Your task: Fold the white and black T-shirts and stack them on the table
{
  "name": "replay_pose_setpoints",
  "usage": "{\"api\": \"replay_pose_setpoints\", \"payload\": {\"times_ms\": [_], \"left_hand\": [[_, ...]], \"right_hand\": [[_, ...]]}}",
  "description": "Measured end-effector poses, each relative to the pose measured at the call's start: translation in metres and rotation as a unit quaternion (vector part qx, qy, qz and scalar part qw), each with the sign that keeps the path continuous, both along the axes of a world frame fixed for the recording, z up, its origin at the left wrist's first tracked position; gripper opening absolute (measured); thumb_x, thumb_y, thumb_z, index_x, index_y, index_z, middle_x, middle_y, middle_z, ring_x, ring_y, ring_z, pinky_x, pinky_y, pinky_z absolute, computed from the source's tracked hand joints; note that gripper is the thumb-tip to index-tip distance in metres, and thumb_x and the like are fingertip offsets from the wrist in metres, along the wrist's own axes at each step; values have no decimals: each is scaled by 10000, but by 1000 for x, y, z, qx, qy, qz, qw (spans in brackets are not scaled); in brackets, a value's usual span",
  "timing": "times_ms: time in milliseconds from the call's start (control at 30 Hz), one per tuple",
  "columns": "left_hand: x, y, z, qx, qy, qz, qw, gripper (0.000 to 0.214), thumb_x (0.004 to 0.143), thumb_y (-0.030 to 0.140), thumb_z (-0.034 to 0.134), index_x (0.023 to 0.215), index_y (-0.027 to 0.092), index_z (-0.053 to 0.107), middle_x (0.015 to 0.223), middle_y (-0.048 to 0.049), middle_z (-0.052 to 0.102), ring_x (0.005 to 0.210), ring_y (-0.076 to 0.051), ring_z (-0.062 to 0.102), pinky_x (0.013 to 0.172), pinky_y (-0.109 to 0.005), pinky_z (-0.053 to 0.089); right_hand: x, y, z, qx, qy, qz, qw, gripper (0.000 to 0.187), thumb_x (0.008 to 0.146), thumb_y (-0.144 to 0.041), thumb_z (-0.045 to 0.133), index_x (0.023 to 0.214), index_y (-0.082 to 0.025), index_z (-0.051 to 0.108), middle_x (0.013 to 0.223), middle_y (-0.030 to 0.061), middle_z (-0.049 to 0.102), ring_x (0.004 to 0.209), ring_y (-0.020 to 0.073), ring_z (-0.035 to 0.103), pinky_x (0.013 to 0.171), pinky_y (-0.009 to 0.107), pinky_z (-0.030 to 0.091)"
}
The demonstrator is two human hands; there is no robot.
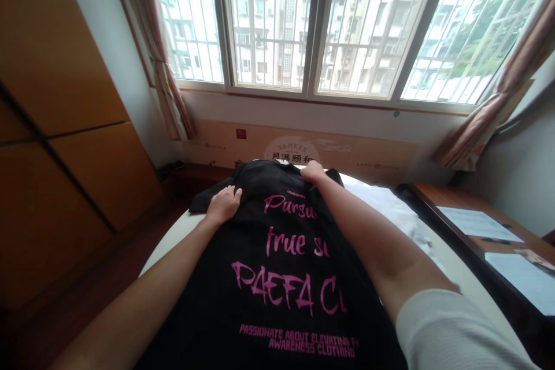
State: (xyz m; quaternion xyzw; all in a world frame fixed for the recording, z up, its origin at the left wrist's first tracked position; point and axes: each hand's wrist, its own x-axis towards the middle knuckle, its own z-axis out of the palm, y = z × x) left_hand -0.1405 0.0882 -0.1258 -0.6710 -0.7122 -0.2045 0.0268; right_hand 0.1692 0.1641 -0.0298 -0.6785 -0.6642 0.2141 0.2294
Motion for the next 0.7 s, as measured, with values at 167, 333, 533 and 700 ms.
{"api": "replay_pose_setpoints", "payload": {"times_ms": [167,333,533,700], "left_hand": [[1,-2,3,-11,0,-3,1000,591,1114,406,280,1427,28,609,1543,-226,581,1492,-314,494,1232,-435,357],[2,-4,4,-8,2,-2,1000,581,1113,393,298,1443,17,593,1552,-244,564,1489,-332,494,1231,-456,357],[20,-18,27,64,-10,-13,998,478,1021,272,482,1430,49,587,1551,-232,552,1417,-379,536,1189,-507,404],[79,-64,63,81,-75,-209,972,236,979,230,507,1123,154,679,1185,-143,713,1135,-287,675,1053,-392,503]], "right_hand": [[-19,-13,-23,-60,48,31,997,329,1083,-376,527,1100,-72,653,787,102,703,660,227,725,633,301,572],[11,-49,-14,9,39,49,998,223,1067,-357,583,1015,-149,644,925,74,731,797,173,691,704,224,510],[79,-164,-20,-103,-131,83,983,481,1047,-555,479,801,-181,655,719,68,703,575,172,620,554,277,402],[107,-265,-31,-141,-155,118,971,566,949,-721,557,686,-223,603,693,59,663,623,211,604,542,315,355]]}}
